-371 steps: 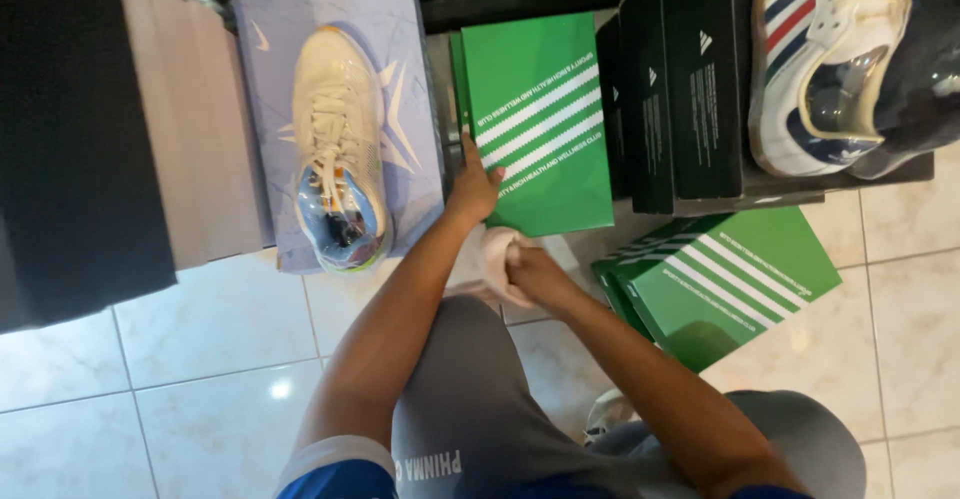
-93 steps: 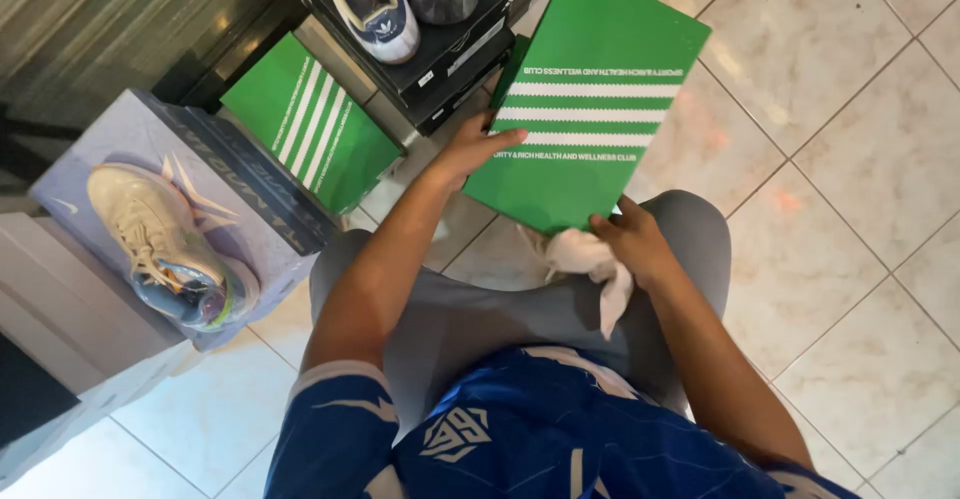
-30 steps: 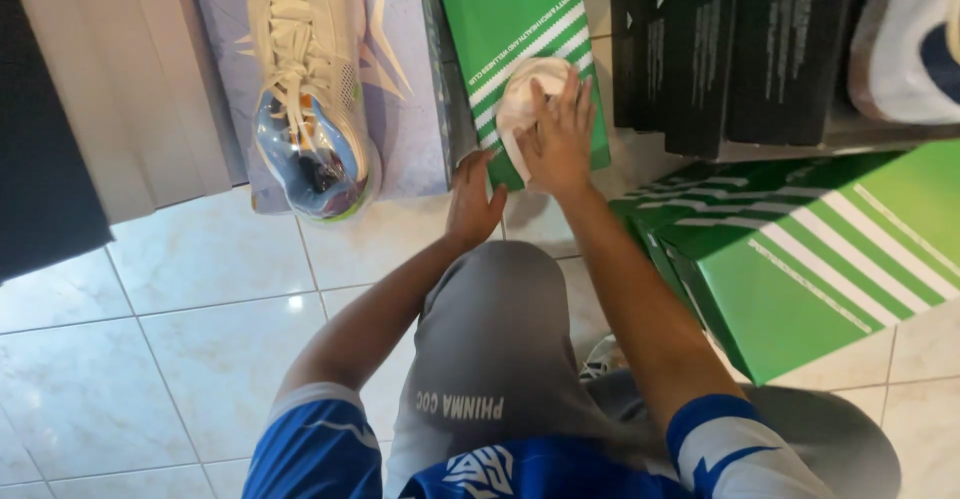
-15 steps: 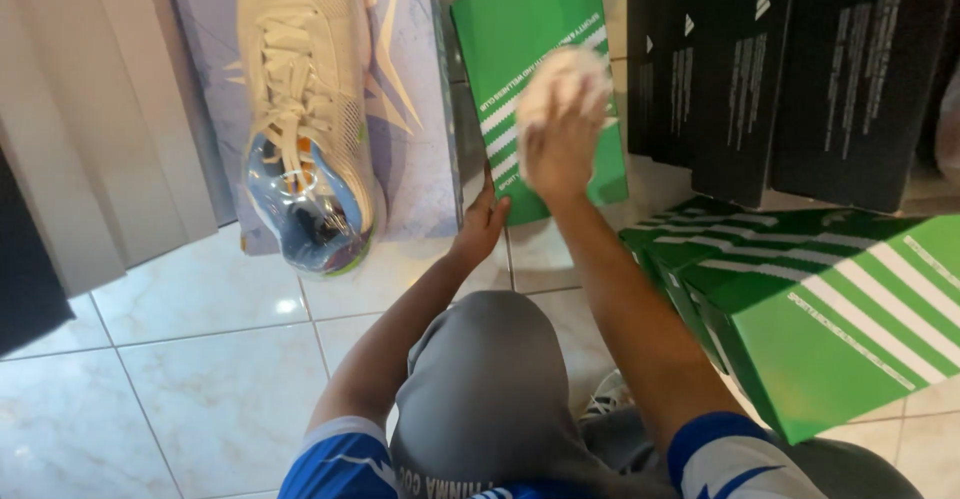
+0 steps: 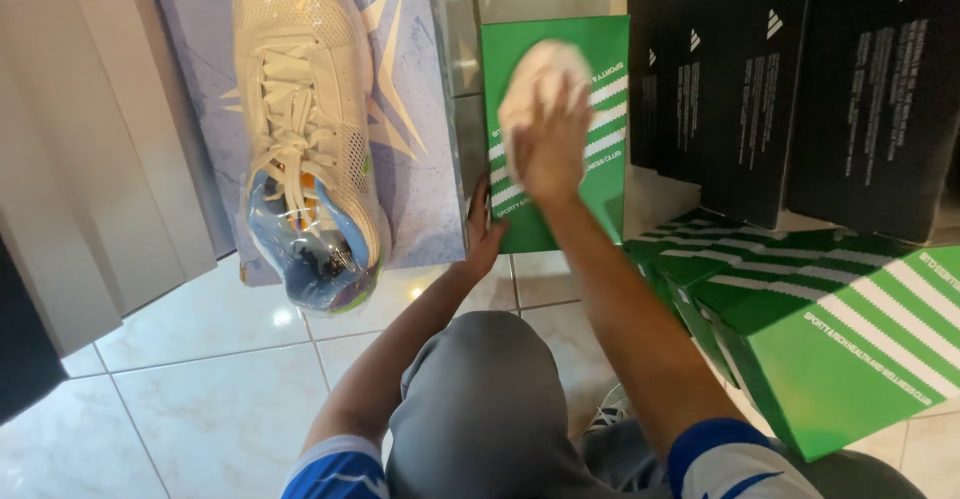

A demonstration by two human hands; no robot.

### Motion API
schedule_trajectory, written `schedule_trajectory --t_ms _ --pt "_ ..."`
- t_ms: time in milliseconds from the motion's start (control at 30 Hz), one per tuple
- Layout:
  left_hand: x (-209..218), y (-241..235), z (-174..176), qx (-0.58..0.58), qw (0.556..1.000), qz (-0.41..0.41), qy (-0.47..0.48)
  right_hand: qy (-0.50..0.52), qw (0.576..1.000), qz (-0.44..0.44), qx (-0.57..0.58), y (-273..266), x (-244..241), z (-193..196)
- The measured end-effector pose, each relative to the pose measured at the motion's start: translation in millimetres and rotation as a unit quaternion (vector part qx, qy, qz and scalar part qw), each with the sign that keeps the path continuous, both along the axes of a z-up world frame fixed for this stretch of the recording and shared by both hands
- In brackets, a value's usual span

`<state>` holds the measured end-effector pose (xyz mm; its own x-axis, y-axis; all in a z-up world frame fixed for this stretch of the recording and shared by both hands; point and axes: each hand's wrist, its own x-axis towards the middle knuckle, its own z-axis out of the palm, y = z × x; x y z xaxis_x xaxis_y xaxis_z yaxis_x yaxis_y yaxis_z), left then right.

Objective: Cleaning shoe boxes and individual shoes using a cloth to remove dust

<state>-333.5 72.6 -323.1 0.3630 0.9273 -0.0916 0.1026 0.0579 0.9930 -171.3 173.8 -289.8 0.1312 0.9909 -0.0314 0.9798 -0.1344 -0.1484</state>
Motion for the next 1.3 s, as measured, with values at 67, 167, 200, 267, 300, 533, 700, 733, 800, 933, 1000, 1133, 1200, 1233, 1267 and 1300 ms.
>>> schedule_trajectory --t_ms 67,167,200,267,300,533,700,733,800,933,1000,1133,1200,1233,1267,1300 --pt "18.2 4.1 -11.7 0.01 0.992 0.104 0.074 0.107 0.98 0.102 0.132 -37.9 -28.9 7.1" --pt "14.3 1.2 -15.9 0.067 0.993 0.075 0.061 0.114 0.983 0.105 0.098 -14.4 2.7 2.1" --pt "14.8 1.3 -10.4 0.068 0.993 0.074 0.059 0.112 0.983 0.103 0.099 12.9 19.0 -3.3" --pt "12.1 6.4 0.7 0.027 0.996 0.079 0.04 -0.032 0.999 -0.037 0.001 73.4 47.4 -13.9" --pt "15.9 11.9 2.7 0.032 0.995 0.082 0.043 -0.03 0.999 -0.035 0.006 103.8 62.1 -18.0" --pt "17.8 10.4 16.9 0.043 0.994 0.094 0.037 0.015 0.986 0.118 -0.118 178.7 5.4 1.7" --pt "18.4 10.0 19.2 0.005 0.995 0.093 0.04 0.0 0.987 0.103 -0.122 168.0 53.1 -10.0" --pt "18.5 7.2 14.9 0.004 0.994 0.1 0.051 0.001 0.998 0.063 0.03 155.8 70.3 -15.2" --pt "18.3 -0.1 11.8 0.0 0.993 0.105 0.058 -0.002 0.984 0.023 0.179 125.7 73.6 -22.5" --pt "20.2 -1.0 -7.9 0.033 0.991 0.109 0.066 0.041 0.994 0.048 0.086 48.1 9.4 8.4" --pt "18.3 -3.8 -12.8 0.038 0.992 0.115 0.047 0.084 0.992 0.092 0.005 3.0 -5.3 20.5" --pt "18.4 0.1 -4.8 0.02 0.99 0.099 0.094 0.07 0.996 0.017 0.051 -14.4 47.0 -8.0" --pt "18.9 -4.2 -6.4 0.022 0.99 0.091 0.101 0.06 0.992 -0.107 0.018 13.2 76.1 -14.5" --pt "20.3 -6.3 -6.9 0.022 0.989 0.09 0.119 0.241 0.942 -0.233 0.015 34.6 87.5 -9.3" --pt "16.0 -7.0 -6.6 0.023 0.985 0.092 0.143 0.414 0.843 -0.343 0.011 58.4 93.1 -5.6" --pt "17.9 -1.4 -3.5 0.026 0.985 0.091 0.145 0.417 0.841 -0.343 0.012 61.3 95.8 -11.0"
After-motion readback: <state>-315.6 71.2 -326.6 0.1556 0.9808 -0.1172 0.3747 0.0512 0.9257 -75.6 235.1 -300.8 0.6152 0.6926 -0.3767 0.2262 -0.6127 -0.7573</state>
